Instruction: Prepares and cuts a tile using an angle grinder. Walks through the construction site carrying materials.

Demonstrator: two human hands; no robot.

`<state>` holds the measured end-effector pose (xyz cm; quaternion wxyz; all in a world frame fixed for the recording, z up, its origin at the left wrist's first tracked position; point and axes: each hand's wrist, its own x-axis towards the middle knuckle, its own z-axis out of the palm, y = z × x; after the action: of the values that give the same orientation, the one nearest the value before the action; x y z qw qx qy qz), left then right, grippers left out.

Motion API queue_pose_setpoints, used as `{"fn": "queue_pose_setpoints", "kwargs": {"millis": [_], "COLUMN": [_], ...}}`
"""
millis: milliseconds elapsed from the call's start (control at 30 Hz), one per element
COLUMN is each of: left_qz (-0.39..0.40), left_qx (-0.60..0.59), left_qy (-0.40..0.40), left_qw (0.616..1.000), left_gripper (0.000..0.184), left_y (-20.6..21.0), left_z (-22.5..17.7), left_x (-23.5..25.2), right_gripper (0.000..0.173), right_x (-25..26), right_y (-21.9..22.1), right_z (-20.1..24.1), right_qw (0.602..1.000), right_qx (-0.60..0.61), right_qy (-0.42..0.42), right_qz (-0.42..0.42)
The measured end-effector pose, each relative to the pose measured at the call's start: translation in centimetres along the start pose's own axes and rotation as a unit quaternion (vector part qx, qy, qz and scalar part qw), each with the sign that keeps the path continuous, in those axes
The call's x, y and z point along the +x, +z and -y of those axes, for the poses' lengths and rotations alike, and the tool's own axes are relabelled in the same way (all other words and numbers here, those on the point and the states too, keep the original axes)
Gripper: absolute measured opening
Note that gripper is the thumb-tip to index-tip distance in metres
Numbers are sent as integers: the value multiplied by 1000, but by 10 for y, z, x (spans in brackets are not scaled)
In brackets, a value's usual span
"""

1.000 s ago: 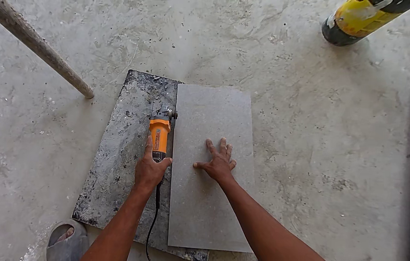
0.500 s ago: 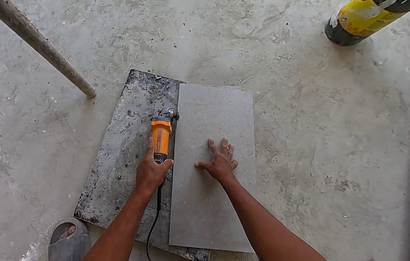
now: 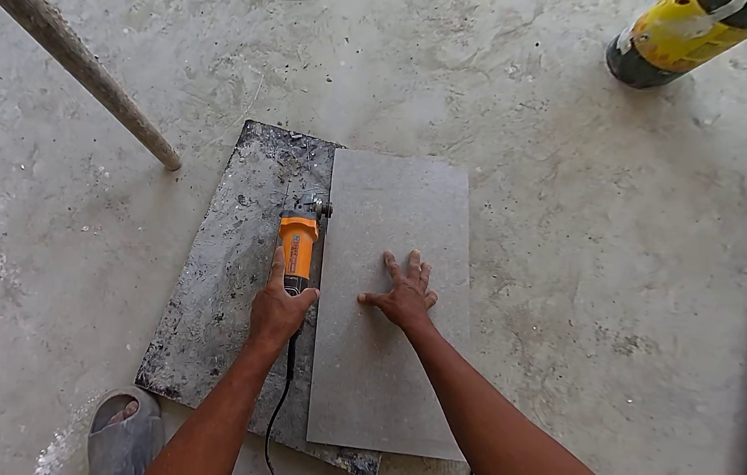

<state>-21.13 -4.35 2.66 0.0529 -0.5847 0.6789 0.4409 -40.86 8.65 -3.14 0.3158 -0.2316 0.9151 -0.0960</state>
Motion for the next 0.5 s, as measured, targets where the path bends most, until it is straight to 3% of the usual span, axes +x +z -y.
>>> {"fn": "queue_pose_setpoints", "kwargs": {"millis": [500], "left_qz": [-1], "left_qx": [3], "left_qy": [5], "left_qw": [1000], "left_gripper": [105], "left_y": [2], "left_z": [4], "left_x": [0], "right_gripper": [111], "right_x": [1], "right_y": [1], "right_z": [0], "right_qw": [1000], "right_qx": [-6], "right_qy": [5], "right_qz": [-1]}}
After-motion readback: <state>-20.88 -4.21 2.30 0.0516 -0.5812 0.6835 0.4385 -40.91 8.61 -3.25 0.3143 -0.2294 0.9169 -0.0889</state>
